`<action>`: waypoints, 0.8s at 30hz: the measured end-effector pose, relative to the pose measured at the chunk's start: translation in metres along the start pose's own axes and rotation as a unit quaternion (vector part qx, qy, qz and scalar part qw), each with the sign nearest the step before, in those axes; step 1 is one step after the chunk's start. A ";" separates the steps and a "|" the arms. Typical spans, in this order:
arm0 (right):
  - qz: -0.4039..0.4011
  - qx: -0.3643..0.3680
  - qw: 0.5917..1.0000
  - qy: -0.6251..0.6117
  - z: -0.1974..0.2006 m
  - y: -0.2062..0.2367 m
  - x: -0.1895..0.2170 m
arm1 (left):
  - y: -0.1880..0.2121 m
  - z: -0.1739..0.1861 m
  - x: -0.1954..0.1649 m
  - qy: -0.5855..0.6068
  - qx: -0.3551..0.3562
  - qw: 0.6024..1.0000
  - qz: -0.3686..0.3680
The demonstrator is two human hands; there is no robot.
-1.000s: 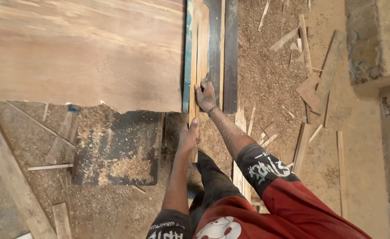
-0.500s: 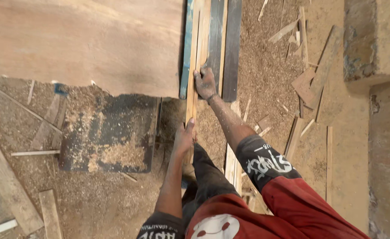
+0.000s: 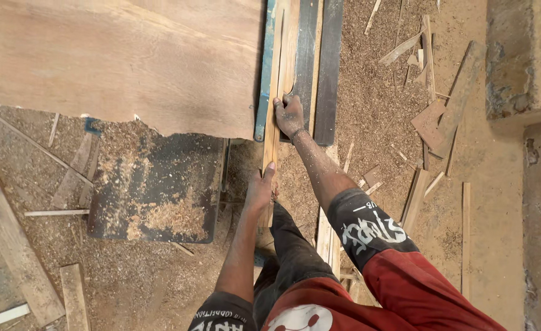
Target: The person selects a long wooden plank from a stack, carries it to a table saw, and cuts it into shorter pieces. They repeatedly feed the plank through the saw, adjust its position, and remove the cut pieces.
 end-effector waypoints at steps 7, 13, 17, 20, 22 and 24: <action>0.006 0.006 1.000 0.001 0.001 0.005 0.001 | 0.000 0.002 0.015 0.023 -0.011 1.000 -0.003; -0.003 0.010 1.000 0.020 0.000 0.005 -0.001 | 0.011 0.003 0.022 0.068 -0.002 0.998 -0.010; 0.033 -0.015 0.999 -0.014 0.003 0.005 0.005 | 0.026 0.011 0.029 0.027 -0.008 0.999 0.016; -0.011 0.016 1.000 0.020 -0.003 0.008 -0.006 | 0.040 0.016 0.036 -0.028 -0.009 0.998 0.053; -0.017 0.030 0.999 0.032 -0.005 0.013 -0.011 | 0.049 0.019 0.035 -0.043 -0.009 0.998 0.054; -0.016 0.034 0.999 0.039 -0.005 0.019 -0.014 | 0.058 0.022 0.035 -0.038 -0.010 0.998 0.046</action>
Point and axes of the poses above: each hand's wrist, its own y-axis away from the middle knuckle, its own z-axis out of the back of the hand, x = y × z, the point moved 10 cm from there along -y, towards the middle knuckle, and after that the axes turned 13 degrees about -x, right-handed, at the moved point
